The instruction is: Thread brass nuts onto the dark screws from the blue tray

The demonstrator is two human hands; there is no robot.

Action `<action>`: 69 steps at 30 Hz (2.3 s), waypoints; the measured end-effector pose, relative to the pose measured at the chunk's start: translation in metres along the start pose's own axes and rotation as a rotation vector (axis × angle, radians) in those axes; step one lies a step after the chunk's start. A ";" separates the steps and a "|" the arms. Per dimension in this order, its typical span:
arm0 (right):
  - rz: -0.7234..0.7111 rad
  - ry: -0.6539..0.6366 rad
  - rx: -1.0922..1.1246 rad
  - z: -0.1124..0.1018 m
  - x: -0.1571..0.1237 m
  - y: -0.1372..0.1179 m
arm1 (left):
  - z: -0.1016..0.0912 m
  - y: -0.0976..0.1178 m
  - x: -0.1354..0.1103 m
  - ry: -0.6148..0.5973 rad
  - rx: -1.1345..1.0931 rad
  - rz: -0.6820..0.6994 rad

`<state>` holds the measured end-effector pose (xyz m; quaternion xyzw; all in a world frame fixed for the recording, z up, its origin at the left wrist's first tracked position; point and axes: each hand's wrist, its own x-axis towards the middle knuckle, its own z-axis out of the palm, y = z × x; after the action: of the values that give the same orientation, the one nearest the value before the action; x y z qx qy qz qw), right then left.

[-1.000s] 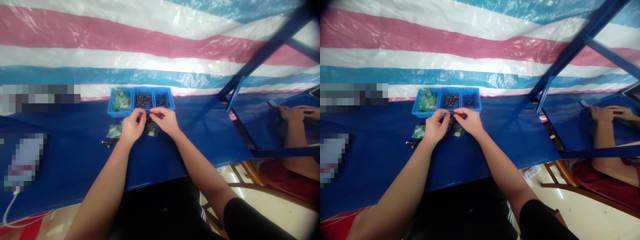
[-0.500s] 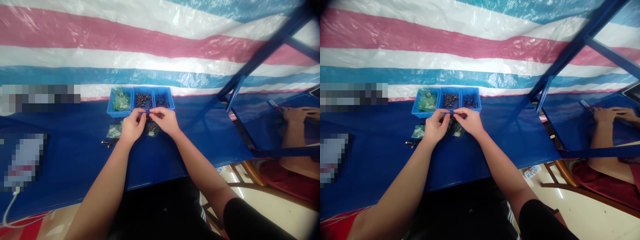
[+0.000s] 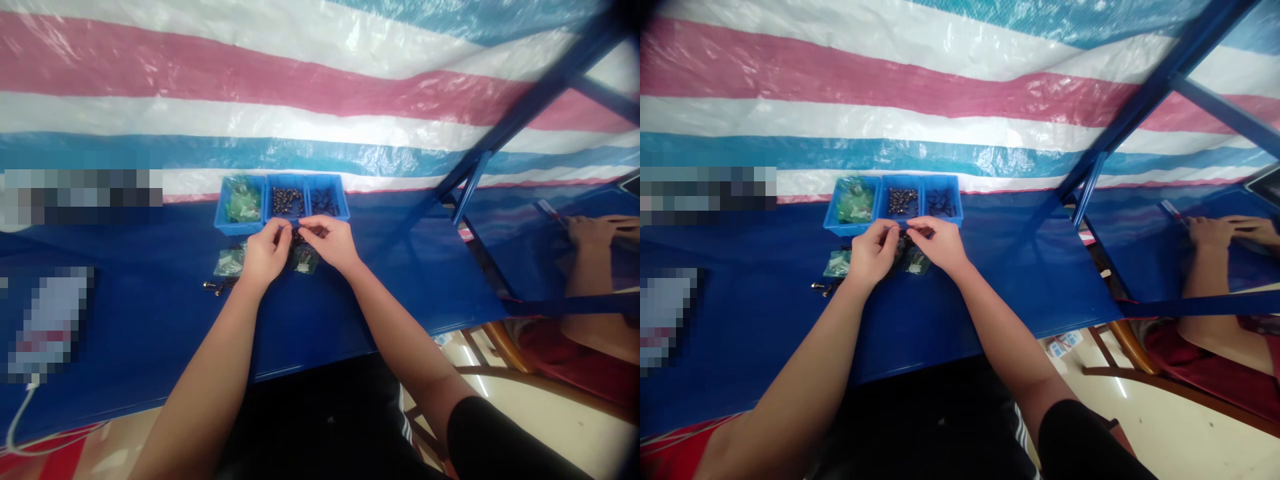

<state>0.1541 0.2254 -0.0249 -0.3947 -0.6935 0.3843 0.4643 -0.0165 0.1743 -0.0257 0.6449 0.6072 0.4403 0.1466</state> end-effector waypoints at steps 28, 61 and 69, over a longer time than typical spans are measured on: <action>-0.005 0.016 -0.031 -0.001 0.000 -0.001 | 0.001 -0.002 -0.001 0.012 -0.015 -0.010; -0.005 0.004 0.000 -0.001 0.000 0.000 | 0.000 -0.001 -0.001 -0.013 -0.009 -0.011; 0.010 -0.013 -0.019 -0.001 0.000 -0.002 | 0.000 -0.001 0.000 -0.022 -0.002 -0.009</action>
<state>0.1546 0.2245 -0.0233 -0.3999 -0.6983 0.3825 0.4540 -0.0172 0.1740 -0.0259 0.6467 0.6082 0.4331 0.1559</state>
